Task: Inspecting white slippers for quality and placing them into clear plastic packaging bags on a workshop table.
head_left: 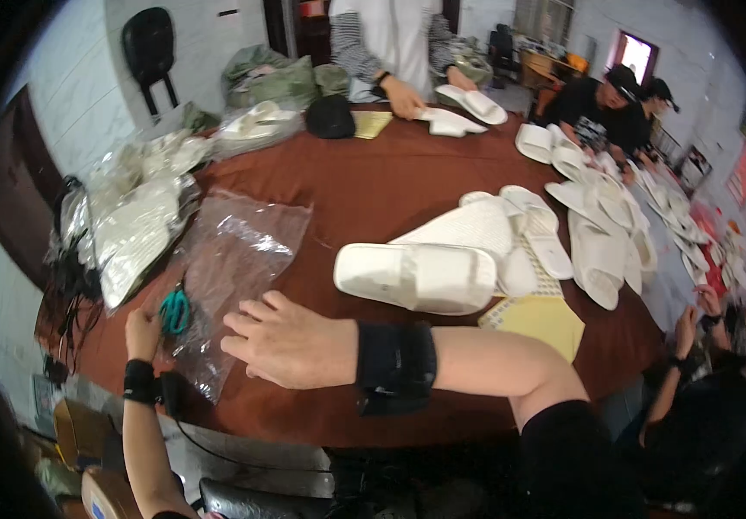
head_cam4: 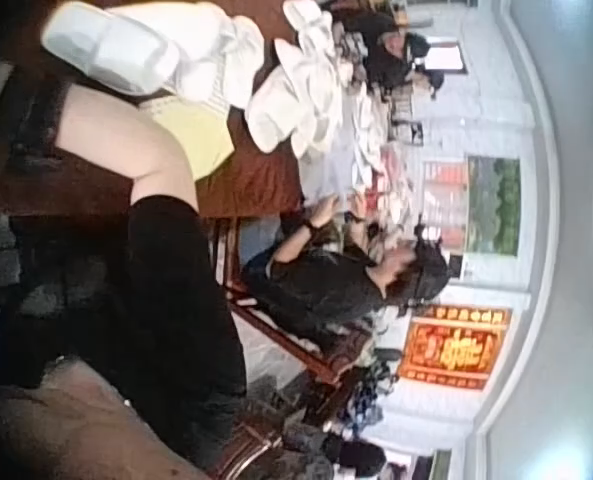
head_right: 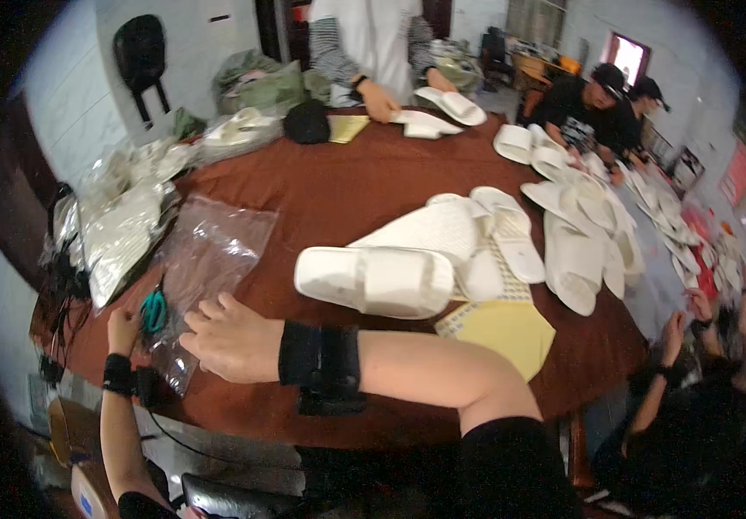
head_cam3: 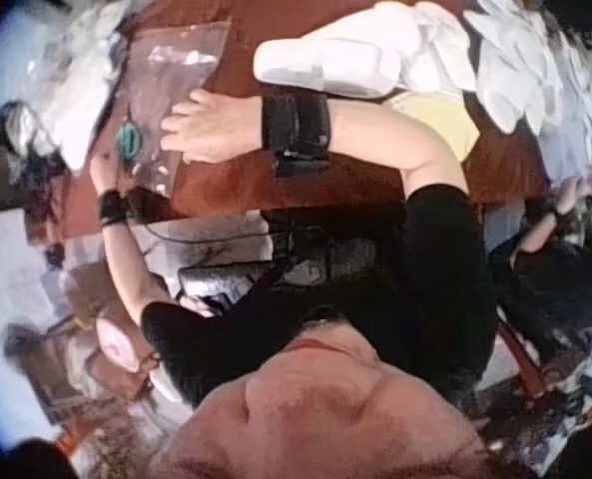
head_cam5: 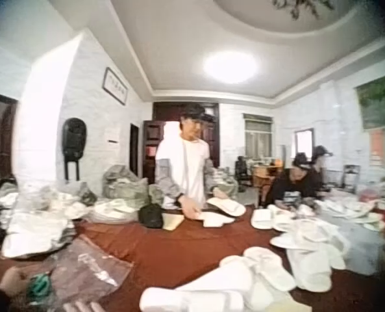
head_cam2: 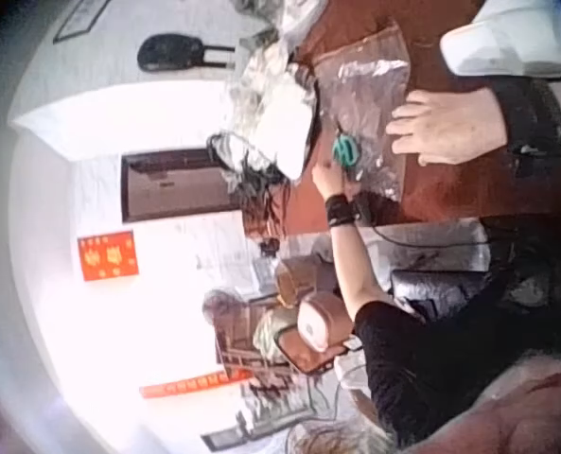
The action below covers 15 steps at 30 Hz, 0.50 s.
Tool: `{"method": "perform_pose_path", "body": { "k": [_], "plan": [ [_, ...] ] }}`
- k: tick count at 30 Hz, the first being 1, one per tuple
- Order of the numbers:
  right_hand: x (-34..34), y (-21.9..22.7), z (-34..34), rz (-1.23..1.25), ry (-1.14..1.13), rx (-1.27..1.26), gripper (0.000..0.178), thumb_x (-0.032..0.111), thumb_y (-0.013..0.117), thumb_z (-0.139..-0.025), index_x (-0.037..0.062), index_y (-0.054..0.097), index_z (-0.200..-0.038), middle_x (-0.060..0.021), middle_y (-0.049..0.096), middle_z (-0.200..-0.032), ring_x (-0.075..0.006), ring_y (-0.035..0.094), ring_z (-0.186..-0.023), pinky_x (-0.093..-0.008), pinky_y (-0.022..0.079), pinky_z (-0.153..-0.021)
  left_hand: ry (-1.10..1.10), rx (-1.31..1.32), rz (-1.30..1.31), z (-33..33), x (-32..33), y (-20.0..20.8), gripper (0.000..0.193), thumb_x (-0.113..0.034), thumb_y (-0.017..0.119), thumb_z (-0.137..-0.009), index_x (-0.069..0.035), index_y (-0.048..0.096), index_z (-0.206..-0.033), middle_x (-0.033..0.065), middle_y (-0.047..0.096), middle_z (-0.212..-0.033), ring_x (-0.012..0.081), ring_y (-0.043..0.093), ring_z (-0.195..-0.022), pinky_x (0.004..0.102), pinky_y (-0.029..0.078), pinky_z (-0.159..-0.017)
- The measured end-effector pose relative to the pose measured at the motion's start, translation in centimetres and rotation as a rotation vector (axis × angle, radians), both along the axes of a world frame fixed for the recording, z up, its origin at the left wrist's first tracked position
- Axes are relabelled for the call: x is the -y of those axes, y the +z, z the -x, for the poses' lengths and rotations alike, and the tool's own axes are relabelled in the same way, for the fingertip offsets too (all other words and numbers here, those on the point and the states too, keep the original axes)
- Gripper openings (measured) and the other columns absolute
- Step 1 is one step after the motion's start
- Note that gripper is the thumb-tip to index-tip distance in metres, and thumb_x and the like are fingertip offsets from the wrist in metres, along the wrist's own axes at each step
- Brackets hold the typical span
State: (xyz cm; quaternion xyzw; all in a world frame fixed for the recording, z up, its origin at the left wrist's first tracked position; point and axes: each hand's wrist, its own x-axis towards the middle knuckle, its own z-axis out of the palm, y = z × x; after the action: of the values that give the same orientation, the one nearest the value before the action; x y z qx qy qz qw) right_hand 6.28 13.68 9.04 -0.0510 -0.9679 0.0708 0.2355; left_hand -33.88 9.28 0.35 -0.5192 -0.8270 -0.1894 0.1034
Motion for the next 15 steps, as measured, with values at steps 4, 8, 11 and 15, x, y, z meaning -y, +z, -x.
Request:
{"method": "perform_pose_path", "body": {
  "k": [4,8,11,15],
  "plan": [
    [-2.3,4.1,-6.9,-0.059,-0.096,0.052,0.023,0.024,0.067,-0.084,0.0073,0.058,-0.099,-0.0067,0.06,-0.099,-0.0254,0.06,-0.099,-0.0421,0.042,-0.08,-0.108,0.009,-0.12,-1.9,-1.0,2.4,0.016,-0.013,0.064,-0.08,0.002,0.062,-0.086,0.0223,0.061,-0.087,0.0405,0.059,-0.086,0.0462,0.047,-0.076],
    [-5.8,6.6,-13.4,-0.053,-0.218,-0.072,0.023,0.022,0.062,-0.086,0.0042,0.064,-0.101,-0.0138,0.068,-0.097,-0.0338,0.065,-0.091,-0.0461,0.05,-0.078,-0.497,0.056,-0.196,-12.0,-2.7,6.7,0.016,-0.011,0.067,-0.08,0.001,0.062,-0.091,0.0196,0.061,-0.093,0.0383,0.059,-0.091,0.044,0.046,-0.08],
    [-6.8,6.9,-17.6,0.107,-0.374,-0.154,0.029,0.022,0.06,-0.087,0.0004,0.065,-0.106,-0.0194,0.069,-0.098,-0.0372,0.065,-0.093,-0.0467,0.052,-0.081,-0.8,-0.069,-0.183,-20.7,-3.7,8.3,0.028,-0.013,0.072,-0.08,0.001,0.062,-0.102,0.0183,0.062,-0.105,0.037,0.06,-0.099,0.0398,0.048,-0.086],
    [-6.2,6.1,-22.7,0.42,-0.49,-0.208,0.029,0.02,0.06,-0.09,-0.0027,0.065,-0.107,-0.0211,0.069,-0.097,-0.0337,0.067,-0.091,-0.0385,0.052,-0.08,-1.048,-0.088,-0.009,-30.9,-4.8,7.9,0.058,-0.023,0.079,-0.077,-0.002,0.055,-0.124,0.0203,0.052,-0.13,0.038,0.053,-0.116,0.0444,0.043,-0.099]
  ]
}}
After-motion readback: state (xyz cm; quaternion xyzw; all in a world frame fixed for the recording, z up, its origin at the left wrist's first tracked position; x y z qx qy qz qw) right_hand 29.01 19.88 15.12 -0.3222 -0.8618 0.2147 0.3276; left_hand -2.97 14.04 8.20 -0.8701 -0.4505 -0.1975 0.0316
